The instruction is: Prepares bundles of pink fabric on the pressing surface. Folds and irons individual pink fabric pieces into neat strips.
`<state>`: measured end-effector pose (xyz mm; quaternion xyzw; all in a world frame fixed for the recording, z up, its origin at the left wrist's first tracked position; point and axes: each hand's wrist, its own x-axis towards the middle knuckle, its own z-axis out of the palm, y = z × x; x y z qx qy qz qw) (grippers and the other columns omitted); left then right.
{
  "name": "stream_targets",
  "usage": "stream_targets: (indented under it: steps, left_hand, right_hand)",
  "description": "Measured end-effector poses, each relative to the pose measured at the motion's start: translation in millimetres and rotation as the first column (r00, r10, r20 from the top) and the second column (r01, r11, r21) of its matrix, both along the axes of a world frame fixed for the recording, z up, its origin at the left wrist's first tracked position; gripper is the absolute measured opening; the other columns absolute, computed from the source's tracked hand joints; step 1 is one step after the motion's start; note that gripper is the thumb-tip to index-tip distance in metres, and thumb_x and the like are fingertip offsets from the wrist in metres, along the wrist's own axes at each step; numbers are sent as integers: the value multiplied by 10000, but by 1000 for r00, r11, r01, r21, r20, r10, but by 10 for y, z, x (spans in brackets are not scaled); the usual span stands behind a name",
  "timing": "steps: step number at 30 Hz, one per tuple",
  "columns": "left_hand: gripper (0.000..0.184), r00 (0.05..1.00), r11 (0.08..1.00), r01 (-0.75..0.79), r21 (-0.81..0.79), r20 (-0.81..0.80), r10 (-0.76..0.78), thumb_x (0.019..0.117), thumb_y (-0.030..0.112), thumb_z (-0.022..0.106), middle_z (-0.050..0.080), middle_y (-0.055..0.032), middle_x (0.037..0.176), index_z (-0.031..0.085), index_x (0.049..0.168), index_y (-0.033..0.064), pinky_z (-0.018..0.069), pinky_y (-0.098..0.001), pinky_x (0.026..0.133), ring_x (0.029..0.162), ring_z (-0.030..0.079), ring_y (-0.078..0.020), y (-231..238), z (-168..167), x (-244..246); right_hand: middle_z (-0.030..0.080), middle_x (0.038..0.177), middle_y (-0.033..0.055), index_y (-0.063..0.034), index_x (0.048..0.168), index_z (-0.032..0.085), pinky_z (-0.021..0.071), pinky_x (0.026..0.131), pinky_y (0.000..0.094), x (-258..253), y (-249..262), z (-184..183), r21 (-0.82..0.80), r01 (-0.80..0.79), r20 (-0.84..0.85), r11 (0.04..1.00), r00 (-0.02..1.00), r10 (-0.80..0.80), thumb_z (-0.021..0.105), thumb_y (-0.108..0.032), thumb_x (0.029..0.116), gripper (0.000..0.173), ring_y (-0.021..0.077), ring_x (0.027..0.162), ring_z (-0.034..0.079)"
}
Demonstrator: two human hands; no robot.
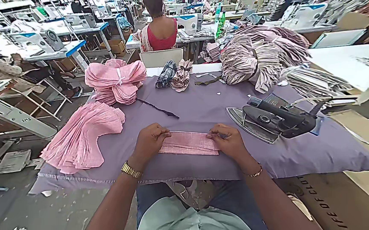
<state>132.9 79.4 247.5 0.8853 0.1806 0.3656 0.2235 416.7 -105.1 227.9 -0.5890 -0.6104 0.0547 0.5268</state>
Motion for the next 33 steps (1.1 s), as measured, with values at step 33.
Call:
stream_targets:
  steps: [33]
  left_hand:
    - [457, 695, 968, -248, 17, -694, 190, 947, 579, 582, 727, -51, 913, 761, 899, 162, 556, -548, 790, 918, 698, -254, 227, 225, 286]
  right_hand:
    - [687, 816, 63, -117, 794, 697, 526, 722, 529, -88, 139, 160, -555, 352, 384, 754, 912, -143, 550, -407, 979, 374, 256, 826, 676]
